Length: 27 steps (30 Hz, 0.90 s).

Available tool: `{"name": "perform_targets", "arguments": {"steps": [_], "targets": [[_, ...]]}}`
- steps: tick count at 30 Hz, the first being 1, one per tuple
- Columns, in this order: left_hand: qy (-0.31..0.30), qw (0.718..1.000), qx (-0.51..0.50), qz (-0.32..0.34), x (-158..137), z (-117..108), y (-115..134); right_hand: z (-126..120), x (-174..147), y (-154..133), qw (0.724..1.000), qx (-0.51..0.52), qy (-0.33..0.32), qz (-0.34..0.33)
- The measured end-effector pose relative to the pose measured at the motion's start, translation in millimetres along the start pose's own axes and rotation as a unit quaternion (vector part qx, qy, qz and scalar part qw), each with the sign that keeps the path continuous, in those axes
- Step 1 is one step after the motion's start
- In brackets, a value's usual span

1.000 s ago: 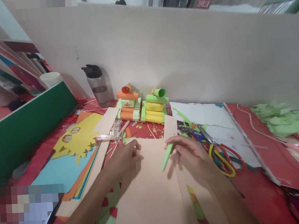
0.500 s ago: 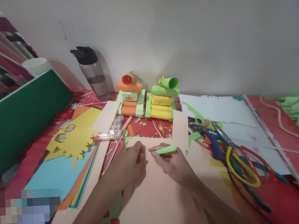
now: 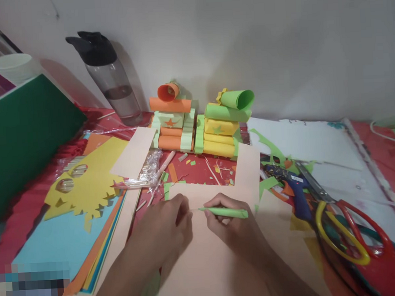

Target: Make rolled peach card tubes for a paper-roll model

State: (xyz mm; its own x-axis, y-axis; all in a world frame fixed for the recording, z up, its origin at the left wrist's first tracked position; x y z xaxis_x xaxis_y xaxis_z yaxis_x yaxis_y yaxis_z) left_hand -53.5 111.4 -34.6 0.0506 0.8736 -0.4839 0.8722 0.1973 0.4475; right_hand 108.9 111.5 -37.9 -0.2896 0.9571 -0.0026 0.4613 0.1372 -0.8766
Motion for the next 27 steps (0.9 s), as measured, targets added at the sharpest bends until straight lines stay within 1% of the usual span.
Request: {"name": "perform_targets", "arguments": {"steps": [6,8,13,22,27], "targets": [[-0.029,1.000,0.003,-0.011,0.9,0.4,-1.9,1.3,2.0,0.2,1.000,0.011,-0.009,0.007],[-0.031,0.999,0.001,-0.013,1.3,0.0,-1.8,2.5,2.0,0.2,1.000,0.016,-0.016,0.008],[-0.037,0.999,-0.012,-0.008,1.0,-1.3,0.0,2.2,1.4,1.7,1.000,0.020,-0.007,0.015],[-0.031,0.999,0.002,-0.013,0.7,-2.4,0.0,2.7,0.8,1.3,1.000,0.010,-0.018,0.014],[-0.023,1.000,0.007,-0.009,0.1,-2.7,0.8,1.7,-0.4,1.3,1.000,0.010,-0.009,0.006]]}}
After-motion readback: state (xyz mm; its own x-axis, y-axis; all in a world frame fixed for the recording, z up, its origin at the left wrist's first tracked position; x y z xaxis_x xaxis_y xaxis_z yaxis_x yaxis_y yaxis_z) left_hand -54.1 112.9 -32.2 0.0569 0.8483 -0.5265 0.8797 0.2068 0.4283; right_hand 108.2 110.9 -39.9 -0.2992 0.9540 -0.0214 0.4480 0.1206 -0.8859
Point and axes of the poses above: each hand's wrist, its own x-axis towards the middle knuckle, its own z-axis out of the palm, y = z × x, the point moved 7 cm from there along x, towards the middle knuckle, and after that the axes turned 9 degrees about -z, right-handed, at the moved point
